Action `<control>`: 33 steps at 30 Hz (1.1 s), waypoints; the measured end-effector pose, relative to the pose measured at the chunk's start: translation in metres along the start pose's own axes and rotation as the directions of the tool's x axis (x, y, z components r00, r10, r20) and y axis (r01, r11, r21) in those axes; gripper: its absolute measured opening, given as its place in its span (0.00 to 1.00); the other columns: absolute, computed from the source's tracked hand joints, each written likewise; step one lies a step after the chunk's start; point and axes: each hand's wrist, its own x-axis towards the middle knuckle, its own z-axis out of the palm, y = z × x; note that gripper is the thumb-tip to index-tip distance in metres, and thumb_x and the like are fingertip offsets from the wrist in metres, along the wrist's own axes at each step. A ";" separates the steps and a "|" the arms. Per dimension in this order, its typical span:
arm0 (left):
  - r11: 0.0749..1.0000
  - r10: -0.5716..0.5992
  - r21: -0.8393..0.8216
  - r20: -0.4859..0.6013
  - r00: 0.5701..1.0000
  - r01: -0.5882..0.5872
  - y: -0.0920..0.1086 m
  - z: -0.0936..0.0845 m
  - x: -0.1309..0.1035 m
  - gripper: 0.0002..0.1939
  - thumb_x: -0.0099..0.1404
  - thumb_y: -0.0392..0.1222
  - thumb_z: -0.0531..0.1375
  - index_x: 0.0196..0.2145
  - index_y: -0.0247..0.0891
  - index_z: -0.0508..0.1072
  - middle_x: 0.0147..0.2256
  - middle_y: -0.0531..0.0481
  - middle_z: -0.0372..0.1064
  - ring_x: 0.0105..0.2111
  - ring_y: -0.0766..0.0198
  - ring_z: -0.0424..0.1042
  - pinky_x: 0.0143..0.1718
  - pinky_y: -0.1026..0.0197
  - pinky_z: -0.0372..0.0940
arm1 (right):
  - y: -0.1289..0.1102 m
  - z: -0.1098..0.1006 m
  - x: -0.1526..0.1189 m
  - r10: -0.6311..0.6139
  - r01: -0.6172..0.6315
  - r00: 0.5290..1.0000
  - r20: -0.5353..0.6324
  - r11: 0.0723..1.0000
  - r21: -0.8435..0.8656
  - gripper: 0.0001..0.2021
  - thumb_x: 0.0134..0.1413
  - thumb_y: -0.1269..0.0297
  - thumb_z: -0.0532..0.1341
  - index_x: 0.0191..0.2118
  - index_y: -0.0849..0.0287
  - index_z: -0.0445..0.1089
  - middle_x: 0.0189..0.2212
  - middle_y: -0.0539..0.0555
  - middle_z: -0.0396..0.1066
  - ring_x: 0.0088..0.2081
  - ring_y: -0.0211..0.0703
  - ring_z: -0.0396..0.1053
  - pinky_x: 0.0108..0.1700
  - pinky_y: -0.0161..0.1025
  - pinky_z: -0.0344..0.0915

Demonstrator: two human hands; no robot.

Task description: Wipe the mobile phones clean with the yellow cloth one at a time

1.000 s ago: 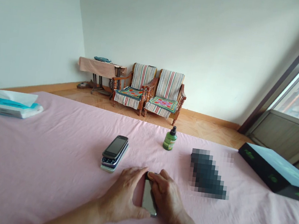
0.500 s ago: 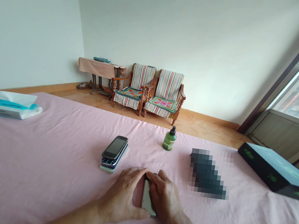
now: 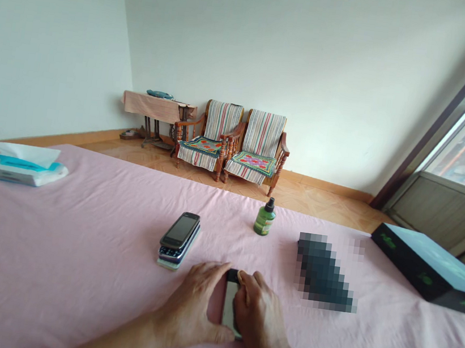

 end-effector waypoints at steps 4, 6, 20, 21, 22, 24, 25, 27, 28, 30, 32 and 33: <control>1.000 0.010 0.001 0.000 1.000 -0.010 0.000 0.000 0.000 0.53 0.39 0.48 0.73 0.60 0.41 0.57 0.59 0.39 0.58 0.58 0.40 0.57 0.58 0.40 0.53 | 0.000 0.000 -0.004 0.007 -0.008 1.000 -0.026 1.000 -0.030 0.14 0.53 0.77 0.51 0.39 0.60 0.71 0.29 0.54 0.70 0.29 0.42 0.69 0.28 0.34 0.56; 1.000 0.010 0.007 0.007 1.000 -0.010 0.001 -0.001 0.000 0.53 0.39 0.48 0.73 0.60 0.41 0.57 0.59 0.39 0.58 0.58 0.40 0.57 0.58 0.40 0.52 | -0.001 -0.001 -0.006 0.020 -0.021 1.000 -0.021 0.999 -0.030 0.13 0.52 0.76 0.51 0.37 0.59 0.71 0.27 0.54 0.70 0.28 0.42 0.69 0.27 0.35 0.55; 0.999 -0.011 0.032 0.015 1.000 0.010 0.001 -0.001 0.001 0.53 0.38 0.49 0.73 0.60 0.35 0.58 0.58 0.36 0.59 0.58 0.40 0.57 0.59 0.41 0.52 | -0.003 -0.008 -0.007 -0.027 0.026 1.000 0.010 0.991 0.129 0.11 0.50 0.77 0.52 0.29 0.58 0.69 0.25 0.51 0.69 0.27 0.38 0.67 0.29 0.33 0.53; 0.999 -0.013 0.032 0.015 1.000 0.012 0.001 -0.001 0.001 0.53 0.38 0.48 0.73 0.60 0.36 0.58 0.58 0.37 0.59 0.58 0.40 0.57 0.59 0.41 0.52 | -0.003 -0.009 -0.006 -0.039 0.036 0.999 0.020 0.987 0.154 0.11 0.51 0.77 0.52 0.29 0.57 0.69 0.25 0.50 0.69 0.27 0.37 0.67 0.29 0.33 0.54; 0.999 -0.014 0.032 0.016 1.000 0.013 0.001 -0.001 0.001 0.53 0.38 0.47 0.74 0.60 0.37 0.58 0.58 0.37 0.59 0.58 0.40 0.57 0.59 0.41 0.52 | -0.002 -0.010 -0.005 -0.050 0.044 0.998 0.029 0.983 0.178 0.11 0.51 0.76 0.52 0.29 0.57 0.70 0.26 0.50 0.69 0.27 0.37 0.67 0.30 0.32 0.54; 1.000 -0.015 0.026 0.021 1.000 0.015 0.002 -0.002 0.001 0.53 0.38 0.47 0.74 0.60 0.37 0.57 0.59 0.38 0.58 0.58 0.41 0.57 0.59 0.42 0.52 | -0.001 -0.011 -0.003 -0.062 0.052 0.997 0.039 0.975 0.214 0.11 0.51 0.76 0.52 0.30 0.57 0.71 0.25 0.50 0.69 0.27 0.37 0.68 0.30 0.32 0.55; 1.000 -0.016 0.023 0.022 1.000 0.016 0.002 -0.002 0.001 0.53 0.39 0.47 0.73 0.60 0.37 0.57 0.59 0.37 0.58 0.58 0.41 0.57 0.59 0.42 0.52 | -0.001 -0.011 -0.003 -0.062 0.052 0.997 0.040 0.973 0.225 0.12 0.51 0.76 0.52 0.30 0.57 0.71 0.26 0.50 0.69 0.27 0.37 0.68 0.30 0.31 0.55; 1.000 -0.015 0.015 0.024 1.000 0.015 0.002 -0.002 0.001 0.52 0.39 0.48 0.73 0.60 0.36 0.57 0.59 0.37 0.58 0.58 0.41 0.57 0.59 0.42 0.52 | 0.000 -0.010 -0.001 -0.058 0.046 0.997 0.044 0.973 0.227 0.13 0.51 0.76 0.52 0.32 0.56 0.72 0.26 0.50 0.69 0.28 0.37 0.68 0.31 0.31 0.56; 1.000 -0.014 0.011 0.022 1.000 0.013 0.001 -0.001 0.001 0.52 0.40 0.49 0.73 0.60 0.36 0.57 0.59 0.37 0.58 0.58 0.41 0.57 0.59 0.42 0.52 | 0.000 -0.010 0.001 -0.055 0.043 0.997 0.050 0.974 0.221 0.13 0.51 0.76 0.52 0.33 0.56 0.73 0.26 0.50 0.69 0.28 0.37 0.68 0.31 0.31 0.56; 1.000 -0.005 0.005 0.015 1.000 0.005 0.000 -0.001 0.001 0.52 0.40 0.50 0.73 0.60 0.36 0.57 0.59 0.37 0.58 0.58 0.41 0.57 0.59 0.42 0.52 | 0.000 -0.009 0.003 -0.049 0.034 0.996 0.069 0.978 0.204 0.14 0.52 0.75 0.52 0.34 0.55 0.73 0.27 0.50 0.68 0.29 0.37 0.69 0.31 0.31 0.56; 1.000 0.006 0.002 0.011 1.000 -0.006 -0.001 0.000 0.001 0.52 0.40 0.50 0.73 0.60 0.37 0.57 0.58 0.38 0.58 0.58 0.42 0.57 0.59 0.43 0.52 | 0.001 -0.009 0.005 -0.034 0.017 0.996 0.088 0.983 0.180 0.14 0.54 0.75 0.51 0.36 0.54 0.73 0.27 0.50 0.68 0.28 0.37 0.68 0.31 0.32 0.56; 1.000 0.010 0.002 0.011 1.000 -0.010 -0.001 0.000 0.001 0.52 0.40 0.50 0.73 0.60 0.37 0.57 0.58 0.38 0.58 0.58 0.42 0.57 0.59 0.43 0.52 | 0.001 -0.009 0.006 -0.025 0.009 0.995 0.093 0.985 0.171 0.15 0.54 0.74 0.51 0.37 0.54 0.73 0.27 0.50 0.68 0.29 0.38 0.68 0.31 0.32 0.56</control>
